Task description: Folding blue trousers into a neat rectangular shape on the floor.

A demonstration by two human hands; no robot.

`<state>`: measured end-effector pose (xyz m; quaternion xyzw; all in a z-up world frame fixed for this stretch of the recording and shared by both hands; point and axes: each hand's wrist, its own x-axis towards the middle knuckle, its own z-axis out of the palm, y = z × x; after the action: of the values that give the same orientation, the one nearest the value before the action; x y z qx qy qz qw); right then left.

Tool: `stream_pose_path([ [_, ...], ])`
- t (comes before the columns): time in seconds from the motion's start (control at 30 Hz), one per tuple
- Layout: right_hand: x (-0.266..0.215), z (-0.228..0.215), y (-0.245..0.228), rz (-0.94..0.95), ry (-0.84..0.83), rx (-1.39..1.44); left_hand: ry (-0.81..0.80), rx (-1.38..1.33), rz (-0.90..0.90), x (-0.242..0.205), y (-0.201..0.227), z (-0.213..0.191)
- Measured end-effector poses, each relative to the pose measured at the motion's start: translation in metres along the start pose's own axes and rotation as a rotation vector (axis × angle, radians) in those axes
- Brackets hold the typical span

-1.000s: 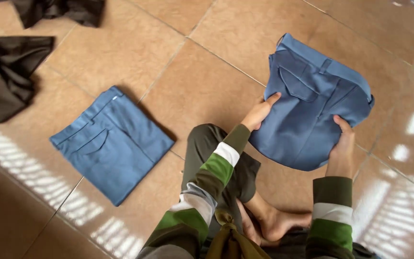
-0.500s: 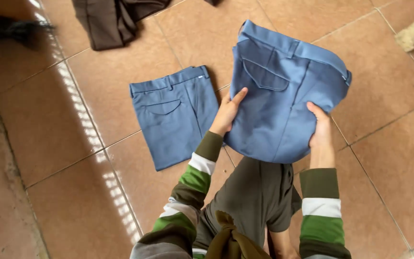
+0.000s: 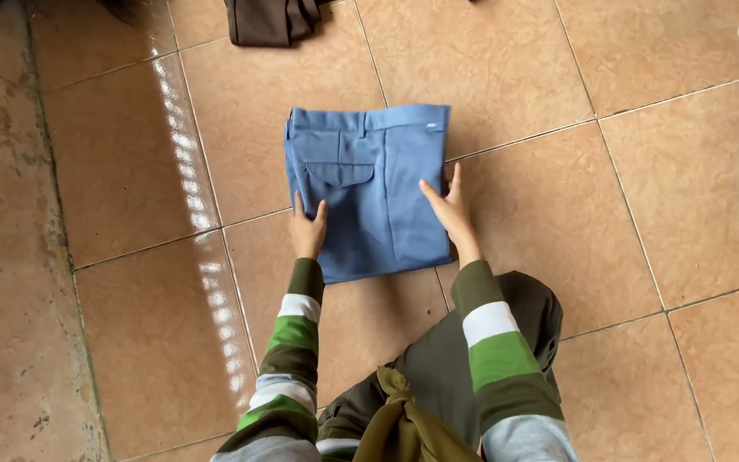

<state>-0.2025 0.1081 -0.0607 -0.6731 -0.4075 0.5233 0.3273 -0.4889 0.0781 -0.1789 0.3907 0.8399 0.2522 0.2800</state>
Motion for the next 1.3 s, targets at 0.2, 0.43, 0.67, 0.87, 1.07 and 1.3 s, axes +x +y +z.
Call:
stream_pose_path([
  [0.2,0.013,0.008,0.115,-0.201,0.035,-0.524,0.23,0.479,0.248,-0.037,-0.031,0.017],
  [0.43,-0.017,0.051,0.116,-0.331,-0.134,-0.986,0.005,0.402,0.547,-0.033,-0.015,0.048],
  [0.67,-0.007,0.057,0.151,-0.238,-0.101,-1.045,0.113,0.465,0.351,-0.036,-0.018,0.055],
  [0.87,0.011,0.043,0.18,-0.084,0.237,-0.959,0.228,0.456,0.308,-0.031,-0.028,0.066],
  [1.07,0.024,0.045,0.165,-0.099,0.397,-0.798,-0.021,0.503,0.755,-0.03,-0.032,0.065],
  [1.3,0.031,0.093,0.1,-0.529,0.172,-0.823,-0.086,0.496,0.577,-0.03,-0.019,0.055],
])
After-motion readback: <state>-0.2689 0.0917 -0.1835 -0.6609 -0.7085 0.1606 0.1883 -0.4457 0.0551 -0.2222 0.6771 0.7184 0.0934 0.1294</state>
